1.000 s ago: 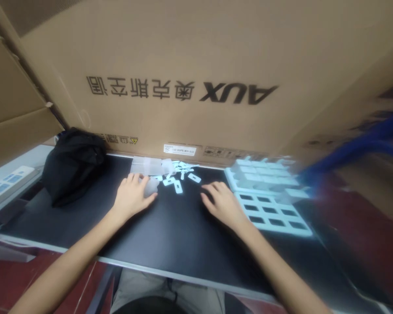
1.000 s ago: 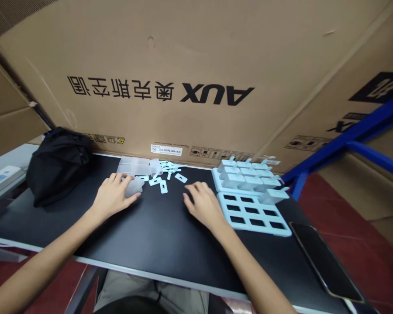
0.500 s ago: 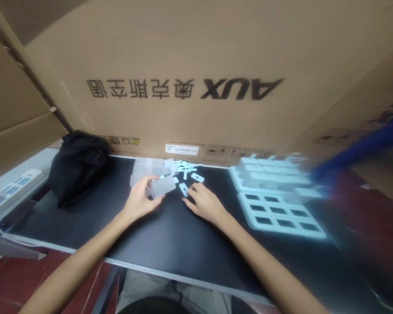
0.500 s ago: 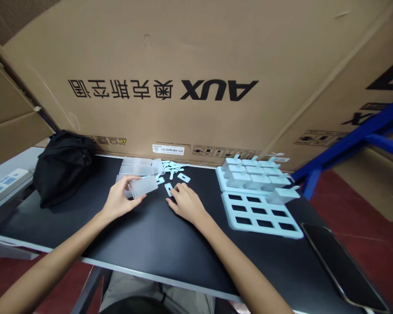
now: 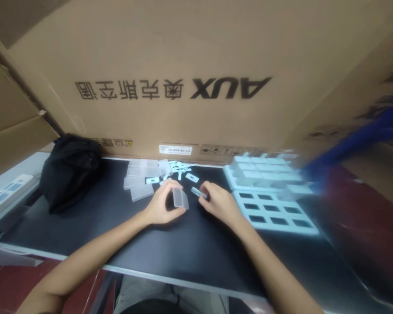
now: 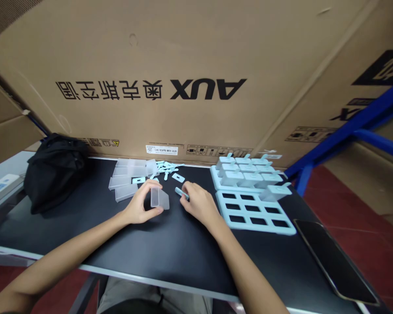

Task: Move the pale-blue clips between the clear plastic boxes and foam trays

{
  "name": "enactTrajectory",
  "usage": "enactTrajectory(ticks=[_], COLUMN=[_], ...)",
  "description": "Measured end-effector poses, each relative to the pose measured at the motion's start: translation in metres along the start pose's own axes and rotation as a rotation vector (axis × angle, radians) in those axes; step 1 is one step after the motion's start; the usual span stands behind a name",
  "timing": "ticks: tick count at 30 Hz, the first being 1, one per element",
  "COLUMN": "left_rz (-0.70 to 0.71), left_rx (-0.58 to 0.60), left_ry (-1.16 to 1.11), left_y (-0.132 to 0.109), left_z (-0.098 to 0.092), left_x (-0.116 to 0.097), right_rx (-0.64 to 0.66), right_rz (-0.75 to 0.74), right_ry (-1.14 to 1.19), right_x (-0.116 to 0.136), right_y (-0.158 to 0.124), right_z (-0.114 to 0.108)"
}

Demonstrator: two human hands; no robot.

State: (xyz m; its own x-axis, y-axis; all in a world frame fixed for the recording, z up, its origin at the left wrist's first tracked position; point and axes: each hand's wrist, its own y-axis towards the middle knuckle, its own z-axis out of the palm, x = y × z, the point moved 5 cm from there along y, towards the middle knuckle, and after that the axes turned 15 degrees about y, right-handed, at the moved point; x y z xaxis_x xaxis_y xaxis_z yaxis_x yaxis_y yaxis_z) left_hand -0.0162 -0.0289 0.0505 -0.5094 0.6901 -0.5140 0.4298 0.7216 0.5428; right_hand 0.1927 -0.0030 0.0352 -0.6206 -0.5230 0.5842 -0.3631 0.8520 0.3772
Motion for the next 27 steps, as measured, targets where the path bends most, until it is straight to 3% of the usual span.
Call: enactTrajectory(ticks=[5, 7, 10, 14, 20, 27], left_rz=[0.087, 0.127, 0.154, 0.128, 0.084, 0.228], left_rx=[0.096, 0.119, 0.147, 0.184, 0.165, 0.089], left_ry=[-0.136, -0.081, -0.010, 0.012, 0.101, 0.172], left_y=[0.000, 0.001, 0.003, 0.003, -0.006, -0.011], left_z=[0.024, 0.031, 0.037, 0.040, 0.045, 0.052], left_x=[0.004, 0.005, 0.005, 0.006, 0.013, 0.019], right_rx=[-0.262, -0.246, -0.109, 0.026, 0.062, 0.207], right_rz=[0.142, 0.202, 0.280, 0.353, 0.422, 0.419], right_ry=[0.689, 0.950, 1.186, 1.308, 1.336, 1.373], right_x=[-0.009, -0.006, 0.005, 0.018, 0.017, 0.022], right_y=[-0.004, -0.007, -0.010, -0.012, -0.013, -0.016], right_z=[-0.028, -0.027, -0.015, 0.001, 0.011, 0.021])
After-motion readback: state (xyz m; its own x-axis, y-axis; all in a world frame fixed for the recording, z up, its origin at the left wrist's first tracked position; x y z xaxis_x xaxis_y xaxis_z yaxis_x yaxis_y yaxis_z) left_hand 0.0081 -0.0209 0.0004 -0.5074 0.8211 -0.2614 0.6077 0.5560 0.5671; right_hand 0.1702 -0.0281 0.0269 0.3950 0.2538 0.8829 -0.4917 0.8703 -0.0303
